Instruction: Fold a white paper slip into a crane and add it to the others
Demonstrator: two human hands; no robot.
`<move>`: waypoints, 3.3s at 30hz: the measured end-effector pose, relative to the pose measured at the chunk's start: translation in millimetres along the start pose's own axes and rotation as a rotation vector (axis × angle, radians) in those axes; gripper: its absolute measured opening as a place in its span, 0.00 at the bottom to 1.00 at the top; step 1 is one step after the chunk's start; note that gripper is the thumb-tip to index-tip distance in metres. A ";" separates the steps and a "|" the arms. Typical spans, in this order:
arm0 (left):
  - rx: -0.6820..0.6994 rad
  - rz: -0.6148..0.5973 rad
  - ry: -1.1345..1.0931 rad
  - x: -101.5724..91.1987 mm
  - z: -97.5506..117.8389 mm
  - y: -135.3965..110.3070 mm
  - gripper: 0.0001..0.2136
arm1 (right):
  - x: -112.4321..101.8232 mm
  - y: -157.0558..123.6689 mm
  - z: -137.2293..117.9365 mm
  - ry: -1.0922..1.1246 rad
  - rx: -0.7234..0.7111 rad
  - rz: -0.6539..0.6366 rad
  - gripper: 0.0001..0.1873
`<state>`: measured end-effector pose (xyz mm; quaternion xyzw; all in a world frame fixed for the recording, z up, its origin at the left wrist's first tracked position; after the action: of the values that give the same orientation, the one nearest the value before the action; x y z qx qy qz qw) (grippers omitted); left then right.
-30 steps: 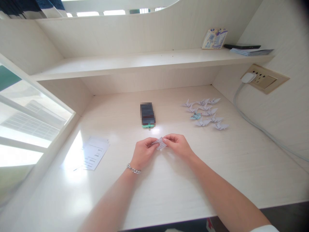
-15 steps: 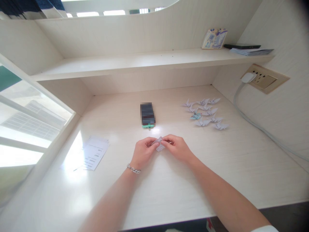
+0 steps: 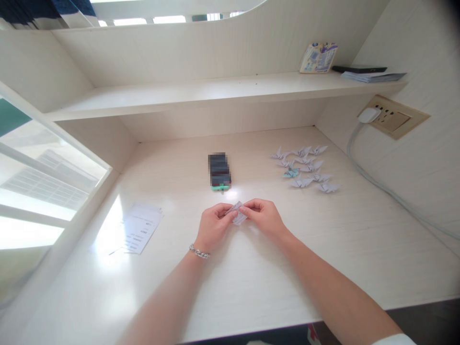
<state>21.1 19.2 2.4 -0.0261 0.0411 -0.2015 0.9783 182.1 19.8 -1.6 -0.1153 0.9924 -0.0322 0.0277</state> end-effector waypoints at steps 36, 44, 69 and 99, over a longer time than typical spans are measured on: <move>-0.030 -0.013 -0.295 -5.1 1.8 2.3 0.10 | 3.1 1.1 6.8 0.143 -0.080 0.127 0.12; -0.126 -0.197 -0.575 -9.5 6.6 -0.1 0.08 | 4.0 1.9 3.6 0.251 -0.080 0.076 0.10; -0.122 -0.196 -0.449 -12.8 5.3 0.3 0.10 | 2.5 0.0 -0.6 0.255 -0.032 0.012 0.10; 0.015 -0.030 0.029 -13.2 2.8 0.9 0.09 | 5.6 -5.1 -2.8 -0.032 -0.096 0.003 0.08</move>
<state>9.5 25.3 6.1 -0.0166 0.0533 -0.2166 0.9747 177.6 13.8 1.3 -0.1157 0.9924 0.0174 0.0381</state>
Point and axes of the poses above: each hand's wrist, its own y-axis towards the middle knuckle, its own x-axis out of the palm, z = x × y, the point moved 1 cm from there along y, towards the middle knuckle, and after that the axes turned 11 degrees about -z, right-handed, at the moved point
